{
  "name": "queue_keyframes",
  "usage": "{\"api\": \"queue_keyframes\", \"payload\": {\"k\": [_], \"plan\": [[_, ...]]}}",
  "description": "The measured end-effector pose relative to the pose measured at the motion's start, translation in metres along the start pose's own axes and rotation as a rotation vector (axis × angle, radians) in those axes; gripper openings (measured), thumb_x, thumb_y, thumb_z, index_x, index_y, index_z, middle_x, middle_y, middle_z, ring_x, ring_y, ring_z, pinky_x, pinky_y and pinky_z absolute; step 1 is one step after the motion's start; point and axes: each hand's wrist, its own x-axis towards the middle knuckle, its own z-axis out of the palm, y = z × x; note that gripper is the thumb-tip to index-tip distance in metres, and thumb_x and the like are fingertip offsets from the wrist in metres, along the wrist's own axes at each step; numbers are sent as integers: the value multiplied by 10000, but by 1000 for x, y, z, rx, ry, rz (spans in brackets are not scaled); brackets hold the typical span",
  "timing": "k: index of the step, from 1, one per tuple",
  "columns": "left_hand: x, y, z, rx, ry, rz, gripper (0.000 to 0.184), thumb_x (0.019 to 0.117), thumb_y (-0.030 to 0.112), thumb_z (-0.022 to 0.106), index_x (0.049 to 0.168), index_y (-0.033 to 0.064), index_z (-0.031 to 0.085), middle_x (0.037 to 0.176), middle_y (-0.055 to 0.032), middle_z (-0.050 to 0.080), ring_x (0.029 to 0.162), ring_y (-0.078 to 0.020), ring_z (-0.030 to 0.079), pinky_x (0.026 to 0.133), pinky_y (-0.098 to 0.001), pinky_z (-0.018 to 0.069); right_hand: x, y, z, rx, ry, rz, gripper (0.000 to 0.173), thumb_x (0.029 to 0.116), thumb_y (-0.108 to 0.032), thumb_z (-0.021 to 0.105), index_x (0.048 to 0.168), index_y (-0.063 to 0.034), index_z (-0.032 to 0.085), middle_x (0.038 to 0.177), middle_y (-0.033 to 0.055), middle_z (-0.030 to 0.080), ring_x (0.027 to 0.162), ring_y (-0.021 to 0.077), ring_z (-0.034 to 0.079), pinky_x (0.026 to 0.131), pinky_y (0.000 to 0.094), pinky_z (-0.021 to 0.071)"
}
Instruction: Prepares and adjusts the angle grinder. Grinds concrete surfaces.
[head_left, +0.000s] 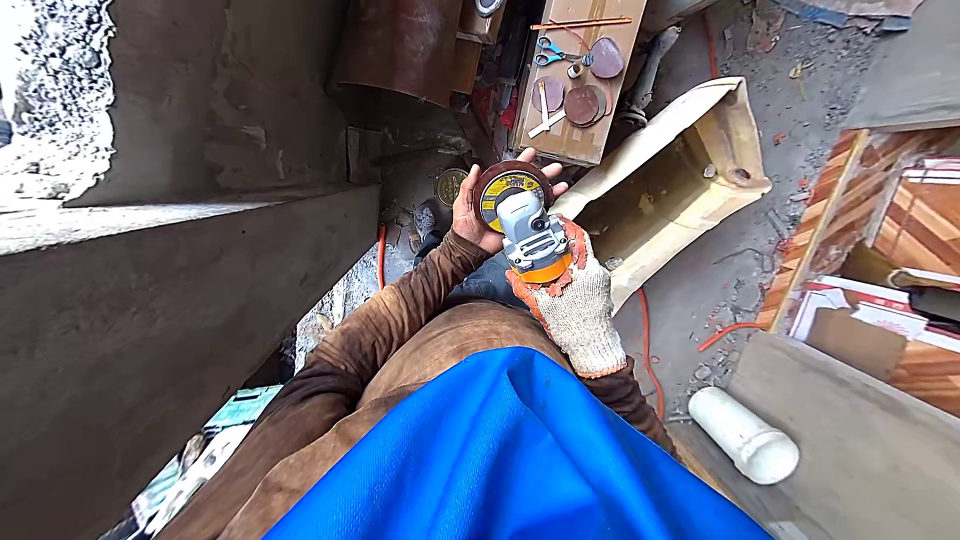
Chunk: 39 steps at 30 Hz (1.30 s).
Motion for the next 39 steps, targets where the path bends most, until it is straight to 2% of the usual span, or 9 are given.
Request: {"api": "queue_keyframes", "payload": {"k": [6, 9, 11, 17, 25, 28, 32, 34, 39], "plan": [[1, 0, 3, 7, 24, -2, 884, 950, 696, 226, 1616, 117, 284, 1583, -285, 378, 1450, -489, 374, 1127, -646, 383, 3, 1, -2, -7, -12, -10, 924, 714, -445, 876, 1474, -88, 488, 1185, 104, 716, 1070, 230, 701, 922, 502, 583], [2, -1, 4, 13, 17, 0, 895, 960, 690, 176, 1625, 95, 247, 1584, -299, 365, 1462, -484, 359, 1157, -615, 367, 4, 0, -2, -7, -9, 5, 938, 697, -441, 885, 1474, -94, 491, 1183, 103, 718, 1064, 232, 704, 913, 504, 585], [2, -1, 6, 8, 26, 6, 892, 964, 685, 186, 1618, 84, 265, 1567, -304, 391, 1453, -477, 381, 1161, -592, 375, 4, 1, -2, -17, -5, 1, 934, 700, -452, 882, 1472, -95, 495, 1170, 101, 722, 1050, 230, 708, 906, 501, 587], [3, -1, 7, -22, 37, 4, 884, 968, 677, 142, 1615, 89, 271, 1578, -304, 370, 1459, -489, 361, 1158, -615, 362, 6, 4, -1, -50, -4, -19, 938, 702, -470, 876, 1478, -106, 494, 1166, 104, 724, 1035, 241, 711, 885, 512, 588], [3, -2, 2, -5, 33, 0, 880, 961, 684, 176, 1621, 107, 261, 1588, -293, 362, 1458, -482, 365, 1151, -616, 372, 7, 5, -2, -29, -17, -12, 939, 708, -475, 871, 1482, -106, 486, 1131, 89, 731, 1013, 216, 714, 879, 486, 594], [3, -3, 2, -23, 42, 4, 877, 956, 682, 247, 1611, 100, 290, 1575, -297, 381, 1441, -482, 390, 1142, -610, 383, 7, 4, -2, -28, -17, -2, 930, 704, -467, 880, 1471, -103, 500, 1133, 90, 732, 1015, 217, 714, 888, 483, 592], [3, -4, 2, -28, 54, 6, 877, 967, 672, 179, 1622, 94, 243, 1584, -307, 356, 1453, -491, 368, 1147, -618, 373, 7, 6, -2, -27, -19, -12, 928, 708, -449, 880, 1474, -102, 489, 1182, 102, 717, 1069, 237, 702, 917, 505, 582], [4, -5, 2, -27, 64, 5, 879, 960, 679, 201, 1620, 101, 248, 1580, -303, 366, 1445, -493, 378, 1128, -637, 388, 6, 4, -4, -33, -17, -4, 936, 713, -453, 871, 1487, -96, 483, 1175, 115, 723, 1054, 252, 712, 891, 525, 587], [4, -6, 1, -36, 51, 6, 884, 960, 683, 216, 1612, 87, 270, 1569, -306, 380, 1439, -487, 391, 1131, -617, 397, 7, 7, -4, -14, -26, 19, 922, 706, -452, 882, 1464, -93, 499, 1178, 100, 717, 1060, 224, 706, 912, 509, 588]]}}
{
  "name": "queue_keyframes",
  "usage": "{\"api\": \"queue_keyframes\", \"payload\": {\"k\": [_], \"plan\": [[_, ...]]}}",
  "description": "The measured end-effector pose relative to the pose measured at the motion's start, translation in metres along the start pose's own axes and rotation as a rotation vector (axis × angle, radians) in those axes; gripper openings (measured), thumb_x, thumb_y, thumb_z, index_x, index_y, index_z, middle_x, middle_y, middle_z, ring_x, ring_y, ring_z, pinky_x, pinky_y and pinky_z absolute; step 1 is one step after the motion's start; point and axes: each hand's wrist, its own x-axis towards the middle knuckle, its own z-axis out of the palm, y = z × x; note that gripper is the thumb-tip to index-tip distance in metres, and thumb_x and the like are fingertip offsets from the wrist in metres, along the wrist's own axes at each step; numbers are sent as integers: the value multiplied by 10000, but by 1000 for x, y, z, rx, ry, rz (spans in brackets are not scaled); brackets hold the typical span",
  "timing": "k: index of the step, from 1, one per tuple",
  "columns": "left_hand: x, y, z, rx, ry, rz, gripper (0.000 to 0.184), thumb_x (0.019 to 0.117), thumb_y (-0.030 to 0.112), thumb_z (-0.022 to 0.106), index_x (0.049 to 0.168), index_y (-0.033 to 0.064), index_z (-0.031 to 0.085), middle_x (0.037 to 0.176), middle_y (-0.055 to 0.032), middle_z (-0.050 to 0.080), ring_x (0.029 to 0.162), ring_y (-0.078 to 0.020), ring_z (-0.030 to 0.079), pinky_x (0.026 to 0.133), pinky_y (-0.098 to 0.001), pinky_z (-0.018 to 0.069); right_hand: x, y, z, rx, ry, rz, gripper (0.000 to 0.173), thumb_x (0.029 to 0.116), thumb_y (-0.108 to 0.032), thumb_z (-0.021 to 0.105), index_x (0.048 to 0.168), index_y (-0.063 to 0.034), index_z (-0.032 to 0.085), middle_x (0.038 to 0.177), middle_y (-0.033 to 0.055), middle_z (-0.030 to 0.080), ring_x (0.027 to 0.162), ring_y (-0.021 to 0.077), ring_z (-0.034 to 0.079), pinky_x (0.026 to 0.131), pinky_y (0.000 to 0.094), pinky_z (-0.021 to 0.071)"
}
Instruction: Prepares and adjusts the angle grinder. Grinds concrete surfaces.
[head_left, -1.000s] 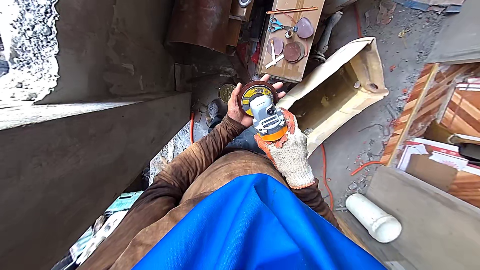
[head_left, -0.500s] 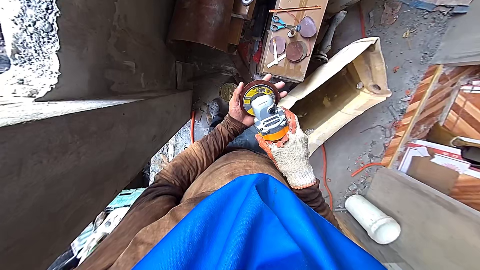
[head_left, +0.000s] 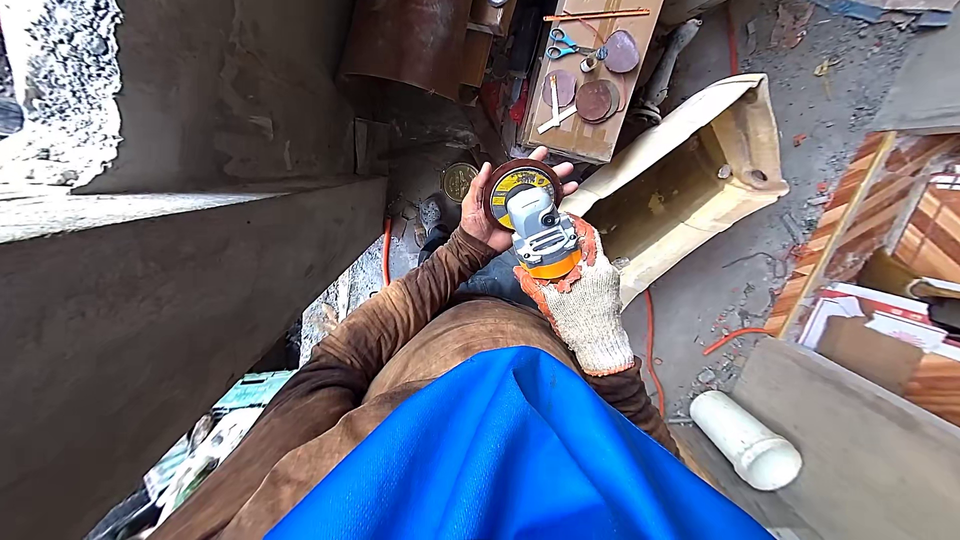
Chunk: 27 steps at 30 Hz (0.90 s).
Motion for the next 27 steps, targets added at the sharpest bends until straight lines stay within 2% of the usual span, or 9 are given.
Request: {"api": "queue_keyframes", "payload": {"k": [4, 13, 19, 22, 27], "plan": [[-1, 0, -1, 16, -3, -3, 888, 961, 686, 209, 1614, 88, 269, 1577, -307, 368, 1452, -484, 374, 1152, -600, 379, 1, 1, 0, -6, 1, -10, 919, 711, -462, 876, 1461, -87, 501, 1154, 108, 721, 1045, 232, 705, 906, 499, 582], [1, 0, -3, 26, -22, 1, 881, 967, 673, 173, 1622, 89, 249, 1575, -307, 373, 1462, -480, 363, 1169, -594, 361, 2, 2, 1, 29, -9, 2, 925, 708, -444, 885, 1475, -116, 485, 1221, 85, 707, 1100, 221, 693, 945, 502, 578], [1, 0, -1, 12, -7, -2, 880, 965, 678, 192, 1624, 97, 241, 1570, -310, 378, 1454, -484, 373, 1156, -597, 377, 5, 1, 1, 23, -4, 4, 923, 686, -438, 896, 1461, -126, 503, 1195, 84, 714, 1065, 214, 703, 915, 498, 589], [2, 1, -1, 14, 1, -5, 881, 966, 679, 151, 1624, 98, 237, 1569, -308, 382, 1454, -478, 377, 1158, -589, 379, 5, 2, 2, 5, -21, 22, 936, 704, -475, 884, 1478, -130, 486, 1151, 81, 726, 1031, 210, 711, 894, 495, 594], [3, 2, -2, 14, -6, -1, 875, 966, 673, 195, 1626, 100, 240, 1572, -307, 376, 1452, -481, 376, 1157, -596, 375, 6, -1, -1, 21, -6, 15, 907, 699, -444, 889, 1453, -113, 508, 1131, 98, 723, 1015, 225, 708, 885, 502, 587]]}}
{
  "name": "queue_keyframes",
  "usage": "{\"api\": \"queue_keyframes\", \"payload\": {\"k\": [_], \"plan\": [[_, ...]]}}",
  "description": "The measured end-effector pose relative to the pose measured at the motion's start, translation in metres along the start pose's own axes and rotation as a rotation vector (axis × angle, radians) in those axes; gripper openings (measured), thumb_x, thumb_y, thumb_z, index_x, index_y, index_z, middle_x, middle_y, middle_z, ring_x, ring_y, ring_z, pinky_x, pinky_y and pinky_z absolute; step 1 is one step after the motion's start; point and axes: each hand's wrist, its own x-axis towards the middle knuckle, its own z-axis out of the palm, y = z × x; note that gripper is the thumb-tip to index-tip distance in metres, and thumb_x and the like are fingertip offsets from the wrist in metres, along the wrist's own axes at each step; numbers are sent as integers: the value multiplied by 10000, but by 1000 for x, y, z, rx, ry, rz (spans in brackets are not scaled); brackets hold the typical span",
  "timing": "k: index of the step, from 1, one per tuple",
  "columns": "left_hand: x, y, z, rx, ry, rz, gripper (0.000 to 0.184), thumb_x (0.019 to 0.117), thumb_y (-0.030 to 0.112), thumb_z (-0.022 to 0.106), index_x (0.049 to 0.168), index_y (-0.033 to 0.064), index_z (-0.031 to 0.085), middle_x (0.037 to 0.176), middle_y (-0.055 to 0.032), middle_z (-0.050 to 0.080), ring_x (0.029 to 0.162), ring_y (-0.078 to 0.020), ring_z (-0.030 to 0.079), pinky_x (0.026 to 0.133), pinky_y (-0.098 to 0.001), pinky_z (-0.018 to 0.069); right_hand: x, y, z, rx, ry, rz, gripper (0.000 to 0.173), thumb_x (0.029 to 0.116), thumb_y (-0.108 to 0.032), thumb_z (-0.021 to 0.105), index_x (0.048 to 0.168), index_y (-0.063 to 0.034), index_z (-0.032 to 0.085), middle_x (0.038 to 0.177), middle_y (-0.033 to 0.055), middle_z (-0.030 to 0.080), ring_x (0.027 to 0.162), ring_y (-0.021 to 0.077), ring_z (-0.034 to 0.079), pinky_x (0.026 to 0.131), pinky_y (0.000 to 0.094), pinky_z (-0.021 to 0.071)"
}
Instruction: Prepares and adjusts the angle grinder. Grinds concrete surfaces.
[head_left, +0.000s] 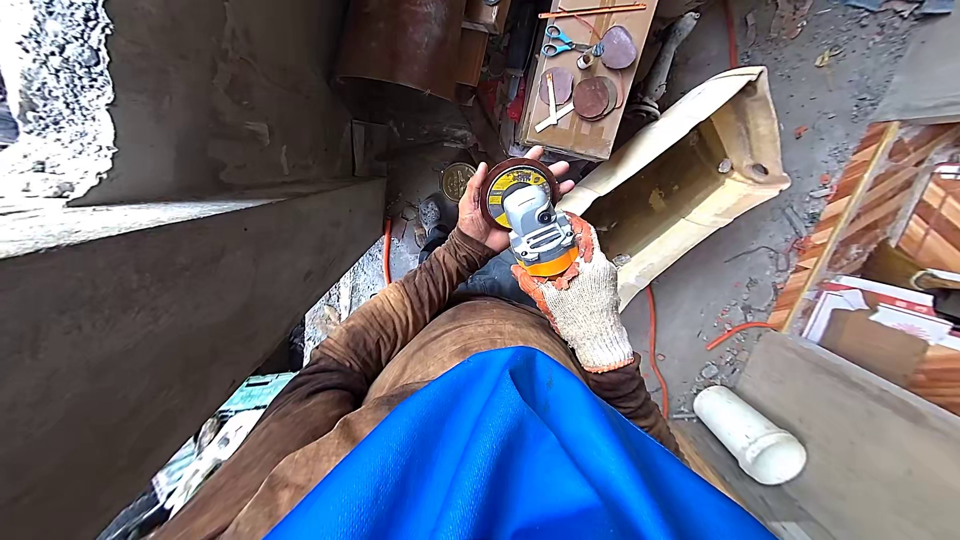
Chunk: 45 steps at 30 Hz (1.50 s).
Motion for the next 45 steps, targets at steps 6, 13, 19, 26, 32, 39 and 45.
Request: {"api": "queue_keyframes", "payload": {"k": [6, 13, 19, 26, 32, 39, 45], "plan": [[0, 0, 0, 2, 14, 0, 875, 969, 677, 152, 1616, 99, 265, 1574, -304, 375, 1450, -484, 375, 1154, -602, 374, 3, 1, 0, 6, -7, -9, 915, 699, -436, 890, 1457, -99, 503, 1170, 98, 720, 1069, 224, 701, 930, 497, 581], [2, 1, 2, -16, 49, 1, 894, 981, 689, 110, 1602, 71, 292, 1556, -311, 395, 1437, -479, 398, 1149, -594, 387, 8, 1, 0, -19, -27, 0, 892, 706, -442, 883, 1450, -119, 511, 1167, 106, 715, 1056, 250, 700, 911, 528, 577], [9, 4, 3, 10, 105, -19, 906, 987, 695, 56, 1616, 72, 250, 1550, -305, 403, 1430, -459, 415, 1141, -572, 407, 22, 4, -2, 82, -93, 57, 893, 699, -417, 902, 1452, -163, 494, 1125, 75, 718, 1001, 200, 708, 861, 494, 600], [30, 13, 19, 140, 295, -73, 773, 1052, 627, 80, 1525, 126, 432, 1347, -199, 613, 1198, -318, 620, 977, -496, 540, 50, 21, -26, 518, -265, 95, 741, 726, -270, 899, 1383, -176, 569, 1078, 60, 741, 910, 195, 737, 752, 414, 644], [35, 18, 43, 190, 303, -73, 714, 1074, 587, 95, 1475, 143, 485, 1249, -163, 657, 1111, -275, 653, 936, -468, 559, 56, 18, -39, 552, -281, 39, 751, 726, -266, 902, 1388, -164, 562, 1095, 82, 738, 929, 217, 737, 769, 421, 642], [30, 44, 72, 446, -53, -38, 697, 1073, 485, 157, 1584, 44, 331, 1468, -251, 529, 1310, -350, 563, 1072, -482, 492, 32, 5, -19, 286, 37, -214, 964, 664, -330, 937, 1458, -61, 460, 1226, 60, 682, 1114, 105, 666, 963, 345, 582], [35, 47, 180, 1146, -81, -112, 944, 966, 740, -8, 1660, 109, 103, 1675, -84, 293, 1457, -167, 407, 1107, -367, 446, 57, 27, -3, 1093, -39, -451, 750, 657, -315, 942, 1265, -32, 608, 1132, 122, 715, 1045, 228, 692, 908, 441, 595]]}}
